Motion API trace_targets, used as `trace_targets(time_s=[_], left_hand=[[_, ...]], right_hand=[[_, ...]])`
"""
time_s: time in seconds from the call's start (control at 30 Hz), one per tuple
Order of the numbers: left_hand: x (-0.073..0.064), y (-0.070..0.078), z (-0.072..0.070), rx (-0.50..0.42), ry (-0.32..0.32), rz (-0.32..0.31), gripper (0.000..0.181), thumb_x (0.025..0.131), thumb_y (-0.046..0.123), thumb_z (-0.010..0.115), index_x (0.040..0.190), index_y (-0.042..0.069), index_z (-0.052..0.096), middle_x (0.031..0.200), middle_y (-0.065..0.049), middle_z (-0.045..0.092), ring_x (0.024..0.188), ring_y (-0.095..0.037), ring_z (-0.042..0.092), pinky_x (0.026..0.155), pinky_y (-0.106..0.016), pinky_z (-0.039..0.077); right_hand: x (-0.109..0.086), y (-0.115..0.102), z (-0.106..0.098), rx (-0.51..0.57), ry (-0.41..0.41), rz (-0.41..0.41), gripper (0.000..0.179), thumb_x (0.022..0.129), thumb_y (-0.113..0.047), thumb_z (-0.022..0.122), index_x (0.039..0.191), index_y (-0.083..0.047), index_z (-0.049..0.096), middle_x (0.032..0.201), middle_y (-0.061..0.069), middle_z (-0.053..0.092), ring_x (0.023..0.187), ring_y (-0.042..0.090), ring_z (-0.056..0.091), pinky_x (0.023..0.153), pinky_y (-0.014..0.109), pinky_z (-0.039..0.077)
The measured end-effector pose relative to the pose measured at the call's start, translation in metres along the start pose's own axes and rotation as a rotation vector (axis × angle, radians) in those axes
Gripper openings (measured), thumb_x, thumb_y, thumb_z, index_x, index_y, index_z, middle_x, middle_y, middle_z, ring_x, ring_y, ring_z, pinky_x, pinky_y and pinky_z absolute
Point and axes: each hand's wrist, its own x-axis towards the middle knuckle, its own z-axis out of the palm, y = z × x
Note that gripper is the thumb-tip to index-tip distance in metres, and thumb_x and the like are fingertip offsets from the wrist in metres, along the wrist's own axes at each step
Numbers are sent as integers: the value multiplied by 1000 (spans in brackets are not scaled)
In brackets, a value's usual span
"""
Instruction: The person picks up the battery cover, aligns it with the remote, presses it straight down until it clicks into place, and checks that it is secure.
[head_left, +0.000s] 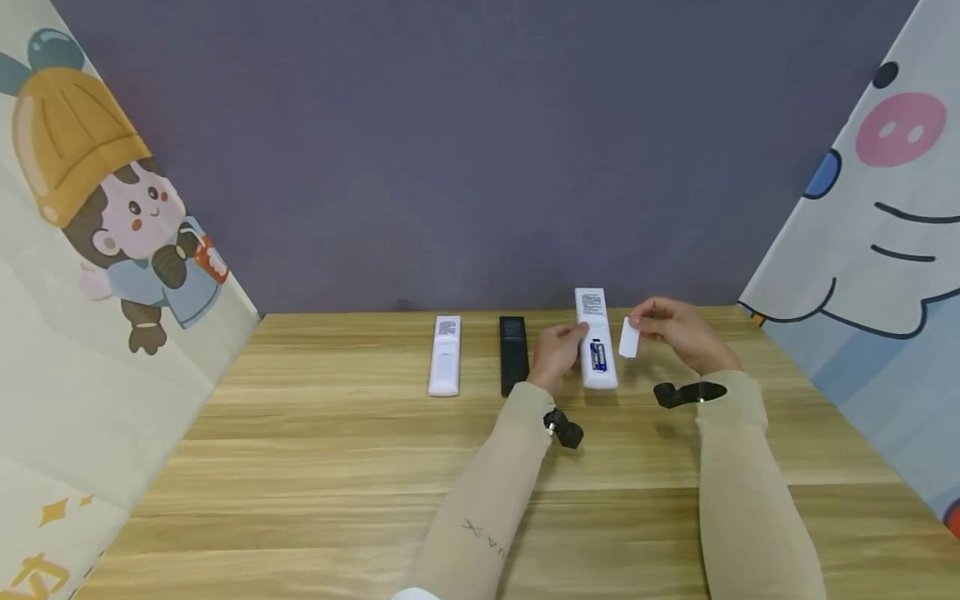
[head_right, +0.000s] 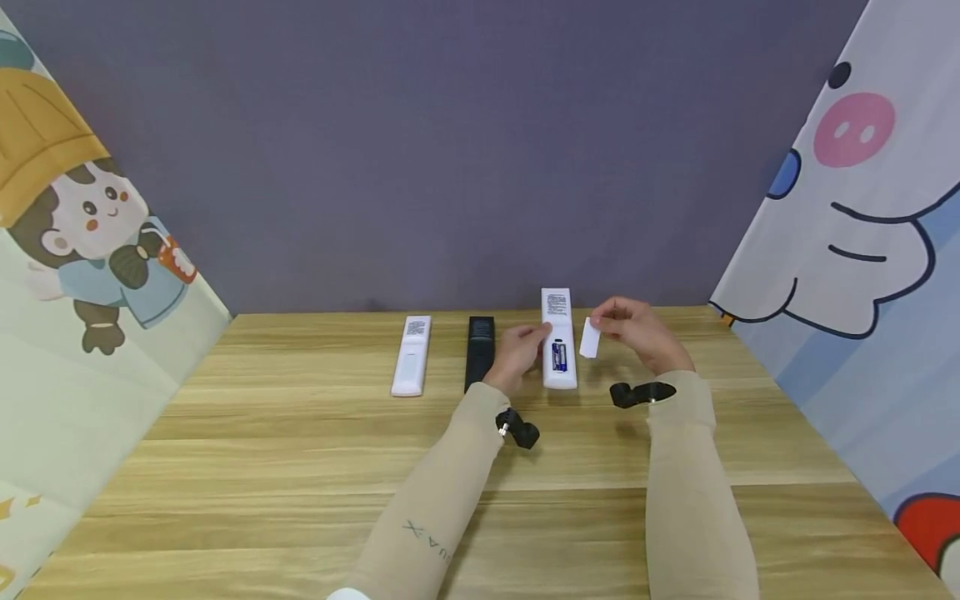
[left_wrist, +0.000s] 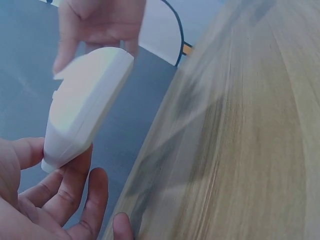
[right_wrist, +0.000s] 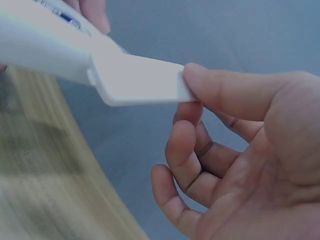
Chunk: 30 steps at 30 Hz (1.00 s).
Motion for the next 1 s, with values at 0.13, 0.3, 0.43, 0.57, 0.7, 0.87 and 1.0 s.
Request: trace_targets(time_s=[0.13,0.3,0.43,0.57,0.7,0.87,1.0], left_hand=[[0,0,-1,5,-1,5,29,99,36,68,109,9,76,87,-3,72,75,-12,60,85,-47,56],[0,-1,-2,3,-5,10,28,98,35,68,105,9,76,86,-3,71,74,-13,59,83,-46,55],[0,-2,-3,3,-13,13,27,98,36,68,103,11,76,83,-1,70,74,-13,59,81,-47,55],[0,-2,-3,1,-16,20,27,98,36,68,103,11,77,80,2,67,74,-13,59,77,-44,53],[-1,-2,-3,-1,-22,23,27,98,36,68,105,11,77,79,2,66,73,-12,58,76,-43,52],[-2,-2,-4,1,-29,23,27,98,37,68,106,13,77,82,2,68,74,-10,58,79,-46,54],[-3,-1,-4,8,-31,14,26,98,39,68,101,15,78,81,2,69,75,-12,59,79,-48,55]], right_hand=[[-5,-12,1,-18,3,-12,30,100,-29,67,117,-4,62,103,-14,66,100,6,62,88,22,53],[-8,-20,1,-37,-6,-31,31,98,-31,71,116,-6,66,101,-13,68,98,8,63,85,25,54],[-10,-25,1,-100,-28,-25,39,97,-37,71,121,-7,66,108,-8,68,103,12,61,87,29,53],[-12,-30,3,-145,-48,-17,43,97,-40,69,124,-6,65,115,-1,68,110,19,59,93,36,49],[-14,-34,4,-156,-67,-19,40,99,-37,68,123,-5,66,121,6,67,116,26,58,100,44,46],[-15,-39,6,-177,-82,-29,36,100,-33,68,120,-4,66,124,12,67,116,28,58,102,48,45],[-14,-40,7,-198,-89,-33,34,100,-30,68,120,-3,67,123,13,68,115,27,60,102,48,45]])
